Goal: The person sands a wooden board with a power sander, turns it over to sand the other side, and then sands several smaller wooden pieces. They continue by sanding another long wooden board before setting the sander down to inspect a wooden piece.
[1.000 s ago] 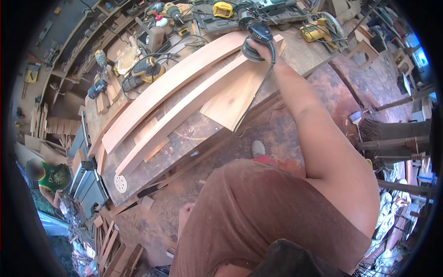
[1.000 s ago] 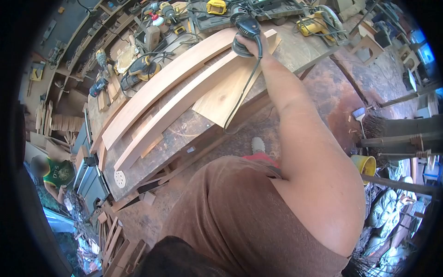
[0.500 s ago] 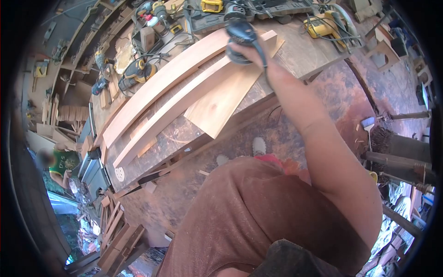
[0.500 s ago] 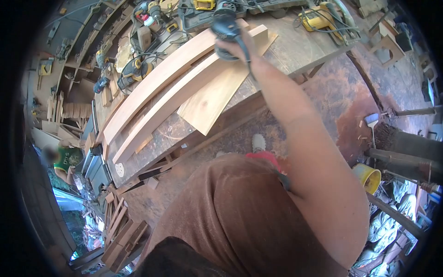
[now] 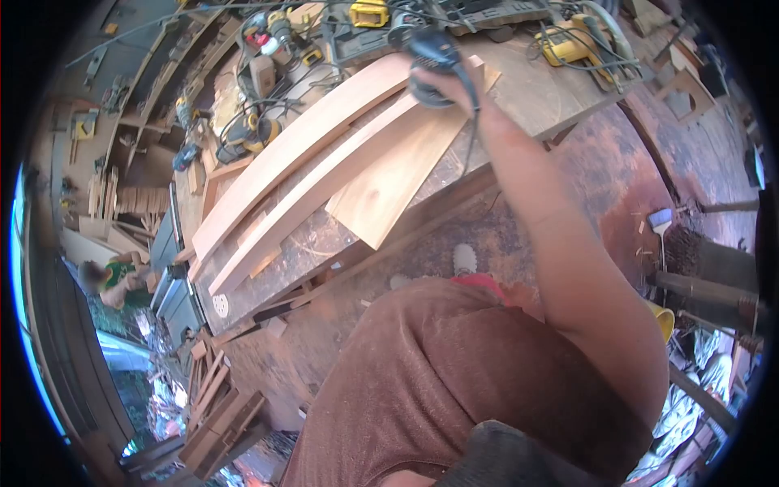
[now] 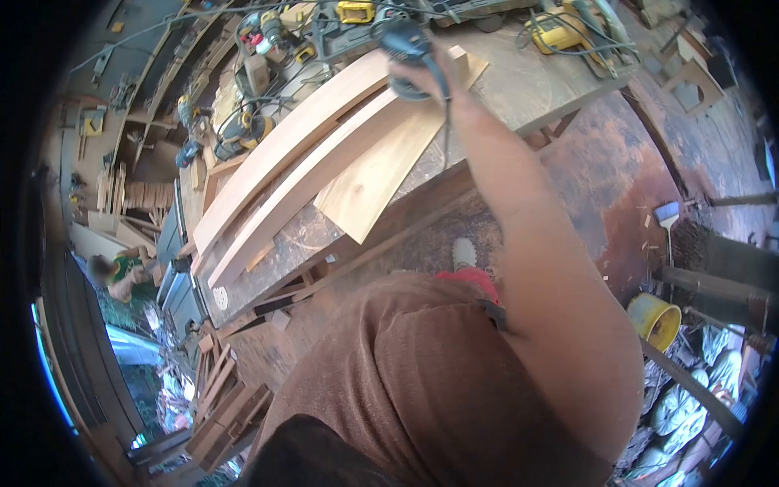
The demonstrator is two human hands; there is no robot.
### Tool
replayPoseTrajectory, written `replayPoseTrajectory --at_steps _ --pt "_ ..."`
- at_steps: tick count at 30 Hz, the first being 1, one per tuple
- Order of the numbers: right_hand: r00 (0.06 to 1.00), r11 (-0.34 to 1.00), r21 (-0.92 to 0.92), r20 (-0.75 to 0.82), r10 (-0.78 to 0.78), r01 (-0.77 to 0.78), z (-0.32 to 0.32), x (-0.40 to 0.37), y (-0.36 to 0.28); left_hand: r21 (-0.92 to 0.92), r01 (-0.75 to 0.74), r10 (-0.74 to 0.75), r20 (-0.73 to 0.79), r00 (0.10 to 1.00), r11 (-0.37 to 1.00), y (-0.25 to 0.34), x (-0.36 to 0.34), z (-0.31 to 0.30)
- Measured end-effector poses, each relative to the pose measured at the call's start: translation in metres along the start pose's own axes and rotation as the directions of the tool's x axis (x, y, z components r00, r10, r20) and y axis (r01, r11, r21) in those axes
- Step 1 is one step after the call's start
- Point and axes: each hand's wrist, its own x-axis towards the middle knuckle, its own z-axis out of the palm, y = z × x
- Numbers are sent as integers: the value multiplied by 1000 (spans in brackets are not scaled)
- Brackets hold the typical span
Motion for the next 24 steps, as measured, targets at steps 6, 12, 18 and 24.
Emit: replayPoseTrajectory --at_steps 6,12,18,24 --pt "995 975 198 14 98 -98 -61 28 20 -54 25 -22 51 998 998 -15 -3 16" --pt "980 955 -217 44 -196 201 -86 50 41 -83 68 -53 169 984 994 -32 8 29" --pt "969 977 -50 143 -200 209 -18 28 40 163 41 -98 359 928 986 49 -21 21" --pt "947 992 66 299 -119 104 70 -7 18 -24 71 -57 370 927 997 48 -43 29"
